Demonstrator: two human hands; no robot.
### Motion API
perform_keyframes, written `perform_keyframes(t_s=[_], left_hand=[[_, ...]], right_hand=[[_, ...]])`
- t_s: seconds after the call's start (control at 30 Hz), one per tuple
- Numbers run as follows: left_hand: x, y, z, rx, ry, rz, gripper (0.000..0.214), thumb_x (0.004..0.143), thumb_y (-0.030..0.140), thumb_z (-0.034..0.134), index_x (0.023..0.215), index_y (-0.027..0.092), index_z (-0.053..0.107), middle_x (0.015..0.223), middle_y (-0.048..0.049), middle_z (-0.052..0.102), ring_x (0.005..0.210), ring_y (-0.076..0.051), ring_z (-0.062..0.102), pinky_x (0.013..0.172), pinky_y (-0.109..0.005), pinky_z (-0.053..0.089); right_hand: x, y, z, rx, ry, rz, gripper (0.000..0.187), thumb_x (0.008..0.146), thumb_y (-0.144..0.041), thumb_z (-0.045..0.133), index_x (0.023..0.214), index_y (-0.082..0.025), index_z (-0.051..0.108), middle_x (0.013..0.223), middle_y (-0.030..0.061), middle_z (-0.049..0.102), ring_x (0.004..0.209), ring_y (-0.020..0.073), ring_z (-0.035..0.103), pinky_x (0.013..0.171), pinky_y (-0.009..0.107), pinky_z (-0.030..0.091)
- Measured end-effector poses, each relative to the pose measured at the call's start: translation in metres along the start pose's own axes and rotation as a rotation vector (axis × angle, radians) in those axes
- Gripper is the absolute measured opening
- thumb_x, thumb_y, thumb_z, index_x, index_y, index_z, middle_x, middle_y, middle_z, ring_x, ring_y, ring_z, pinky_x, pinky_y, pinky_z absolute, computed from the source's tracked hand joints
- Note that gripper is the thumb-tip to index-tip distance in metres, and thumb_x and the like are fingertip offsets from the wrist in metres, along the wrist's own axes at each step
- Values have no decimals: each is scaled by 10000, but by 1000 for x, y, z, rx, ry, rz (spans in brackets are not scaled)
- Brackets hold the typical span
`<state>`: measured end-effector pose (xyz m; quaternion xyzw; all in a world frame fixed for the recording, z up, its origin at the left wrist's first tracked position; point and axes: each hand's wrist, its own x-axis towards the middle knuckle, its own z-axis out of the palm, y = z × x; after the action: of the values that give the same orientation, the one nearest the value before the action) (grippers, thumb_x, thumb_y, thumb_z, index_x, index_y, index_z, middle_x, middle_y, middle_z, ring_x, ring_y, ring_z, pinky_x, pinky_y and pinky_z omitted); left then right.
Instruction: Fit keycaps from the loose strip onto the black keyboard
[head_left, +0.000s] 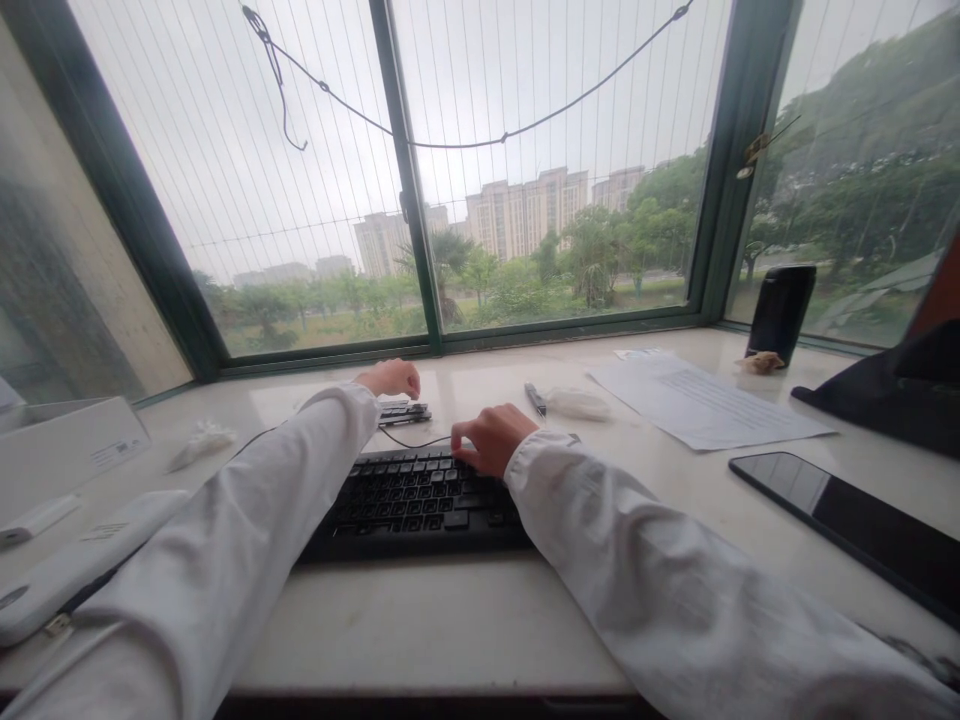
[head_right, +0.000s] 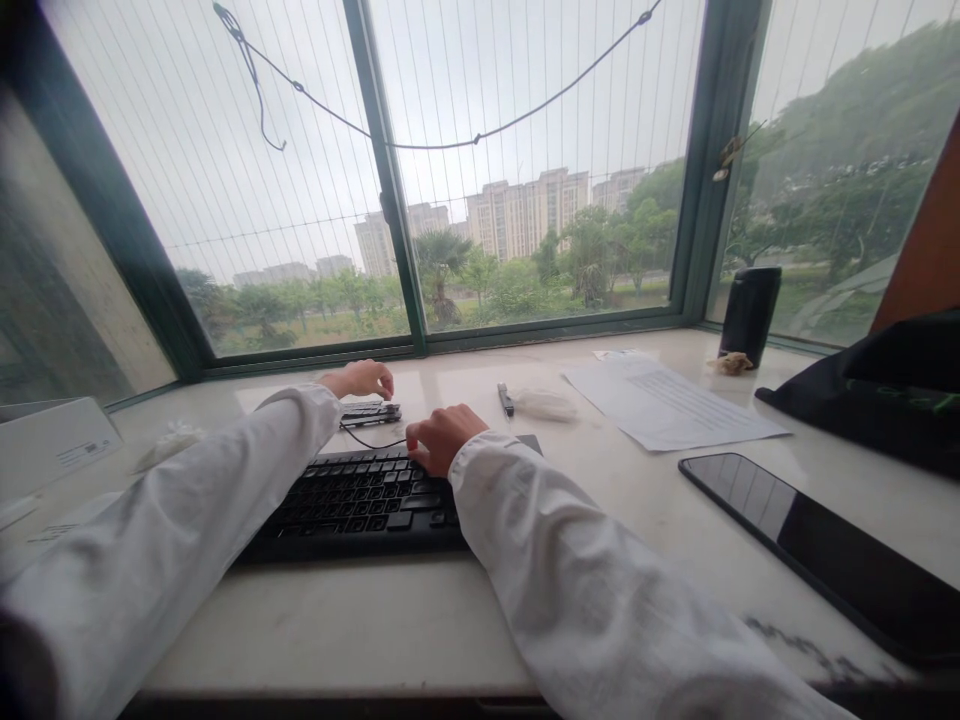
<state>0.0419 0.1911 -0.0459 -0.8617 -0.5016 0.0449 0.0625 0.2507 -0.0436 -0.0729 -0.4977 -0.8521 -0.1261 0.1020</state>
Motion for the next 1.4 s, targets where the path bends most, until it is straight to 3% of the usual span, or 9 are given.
perform_keyframes(t_s=[0.2,0.3,0.43,0.57,0.7,0.8,0.97,1.1,1.4], left_hand=[[-24,19,-28,-97,213,-4,235,705,473,655,864,316,728,913,60,723,800,-133,620,728,-221,408],[-49,33,-41,-171,242,84,243,700,483,670,861,310,730,911,60,720,800,-137,621,740,-239,415],[-91,51,-52,-382,198,301,263,730,462,668,873,251,734,907,14,723,809,-146,638,782,-263,436],[-135,63,-47,-538,192,362,304,732,468,678,890,213,727,894,-24,723,840,-166,648,795,-282,457],[-162,67,-24,-727,291,337,299,764,444,664,890,177,711,856,-49,724,818,-162,657,787,-285,474],[-170,67,-8,-813,299,332,308,771,434,660,899,159,714,849,-61,721,797,-152,652,771,-282,478],[-172,67,1,-862,70,407,353,722,468,695,889,161,738,811,-55,716,694,-135,623,631,-239,452],[-170,68,8,-861,50,450,305,701,438,719,870,186,755,799,-38,720,785,-156,640,696,-238,451],[-171,71,15,-855,20,497,239,708,398,719,859,218,765,787,-12,731,780,-148,649,683,-224,439]], right_hand=[[0,1,-3,-13,-7,21,308,852,-496,479,1019,-336,683,845,69,719,777,240,666,699,330,440],[0,0,-4,-27,-20,22,313,862,-496,467,1028,-335,678,838,70,716,772,238,665,699,330,436],[0,-1,-5,-38,-16,29,303,862,-486,476,1030,-335,679,824,72,713,775,245,666,688,329,431],[-1,-2,-5,-35,-20,30,300,861,-480,482,1033,-336,681,818,69,716,771,243,667,685,325,426],[-1,-3,-4,-38,-4,31,303,859,-488,480,1017,-332,686,778,58,714,739,233,664,663,310,412],[-1,-4,-4,-50,5,32,310,869,-497,463,1017,-334,682,742,45,709,702,221,657,644,298,393],[1,-11,-3,-57,3,31,317,897,-484,431,1033,-332,672,684,24,693,663,194,640,630,277,355],[3,-19,-1,-60,-40,14,319,901,-491,426,1029,-331,670,662,17,685,642,185,629,603,269,315],[3,-23,3,-21,-83,11,346,898,-516,413,1036,-332,671,674,5,683,617,159,602,586,274,273]])
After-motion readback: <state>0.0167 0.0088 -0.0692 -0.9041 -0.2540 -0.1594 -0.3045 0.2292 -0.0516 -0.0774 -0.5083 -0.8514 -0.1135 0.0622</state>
